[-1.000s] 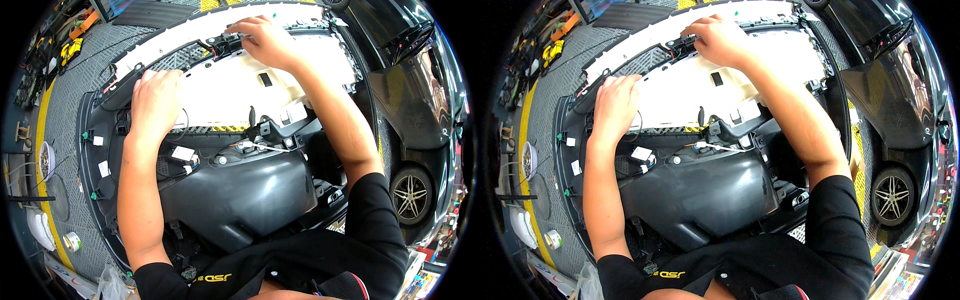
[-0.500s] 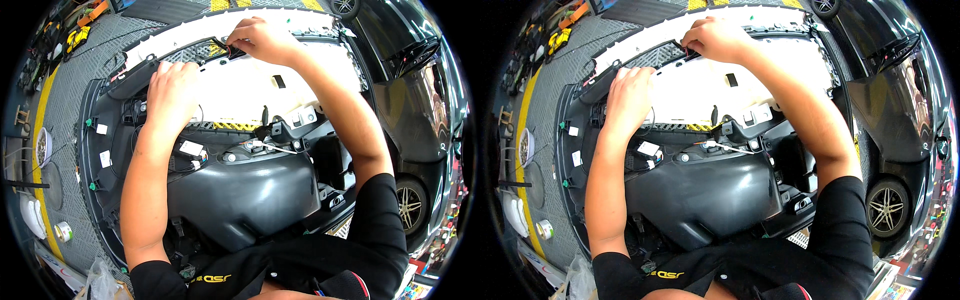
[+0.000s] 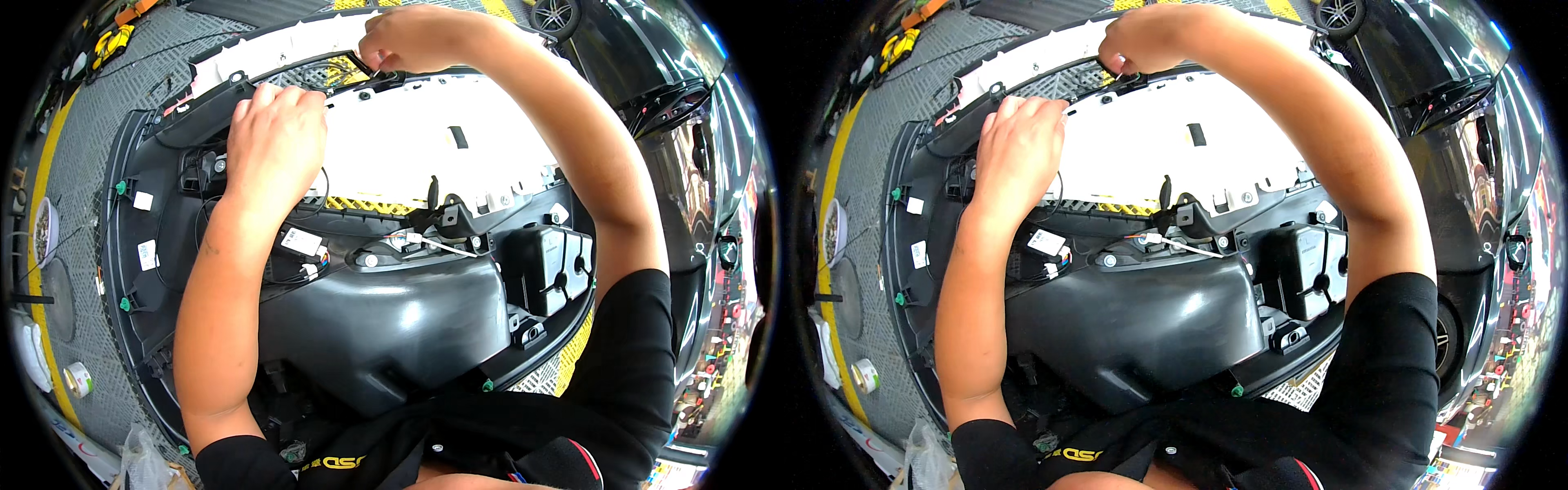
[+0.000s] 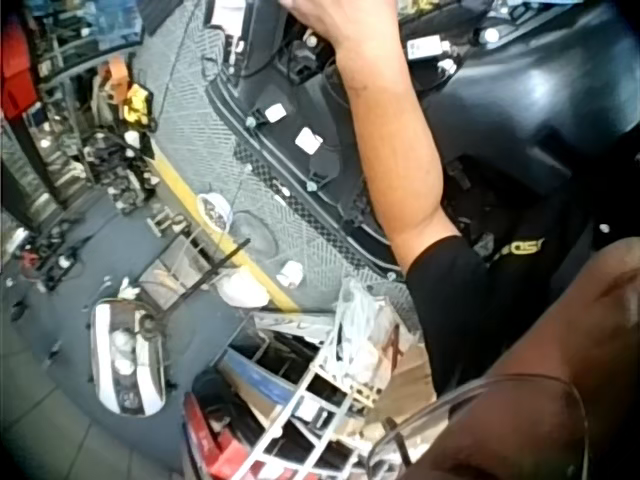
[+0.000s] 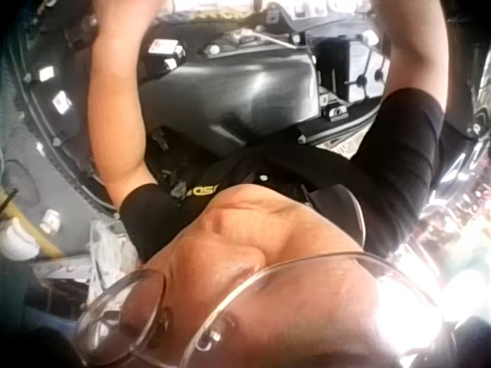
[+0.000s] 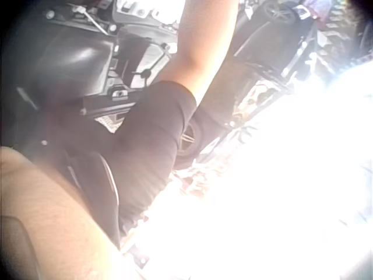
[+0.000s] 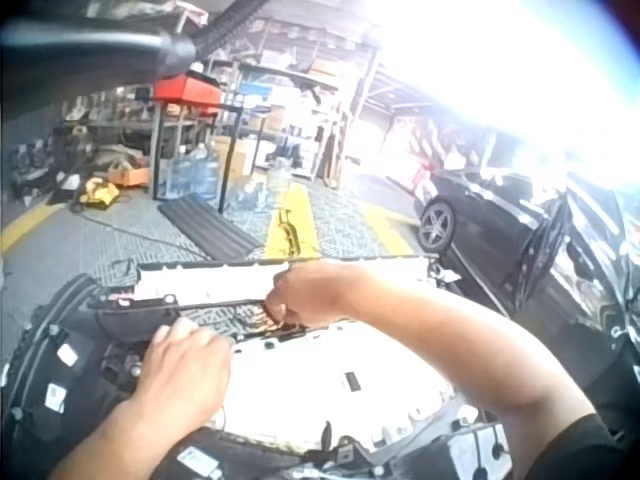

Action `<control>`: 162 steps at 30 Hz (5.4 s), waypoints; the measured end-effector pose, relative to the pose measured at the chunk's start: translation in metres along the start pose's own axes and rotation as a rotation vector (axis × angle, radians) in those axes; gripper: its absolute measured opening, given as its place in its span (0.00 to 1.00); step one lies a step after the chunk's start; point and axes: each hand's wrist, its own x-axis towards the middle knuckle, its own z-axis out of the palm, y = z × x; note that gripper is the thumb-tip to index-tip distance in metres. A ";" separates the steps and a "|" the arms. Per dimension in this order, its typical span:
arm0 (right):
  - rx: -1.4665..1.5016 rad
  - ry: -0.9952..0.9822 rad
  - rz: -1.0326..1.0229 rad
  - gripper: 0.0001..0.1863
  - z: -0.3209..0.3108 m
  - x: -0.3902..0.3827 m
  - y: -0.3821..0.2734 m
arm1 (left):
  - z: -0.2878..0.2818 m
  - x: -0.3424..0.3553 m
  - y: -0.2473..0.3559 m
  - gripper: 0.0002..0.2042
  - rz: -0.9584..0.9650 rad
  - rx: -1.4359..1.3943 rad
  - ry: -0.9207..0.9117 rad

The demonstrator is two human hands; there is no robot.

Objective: The person connects wires and an electronic component to the inside of a car door panel using their hands.

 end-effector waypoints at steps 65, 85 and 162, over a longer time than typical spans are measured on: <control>0.051 0.590 -0.062 0.11 0.073 -0.055 -0.004 | 0.005 0.013 -0.019 0.11 -0.092 -0.240 -0.111; 0.155 0.505 -0.100 0.22 0.078 -0.045 -0.008 | -0.003 0.019 0.001 0.13 -0.113 0.050 -0.291; 0.349 0.797 0.438 0.25 -0.022 0.023 0.033 | -0.111 -0.104 -0.173 0.26 -0.494 0.238 0.011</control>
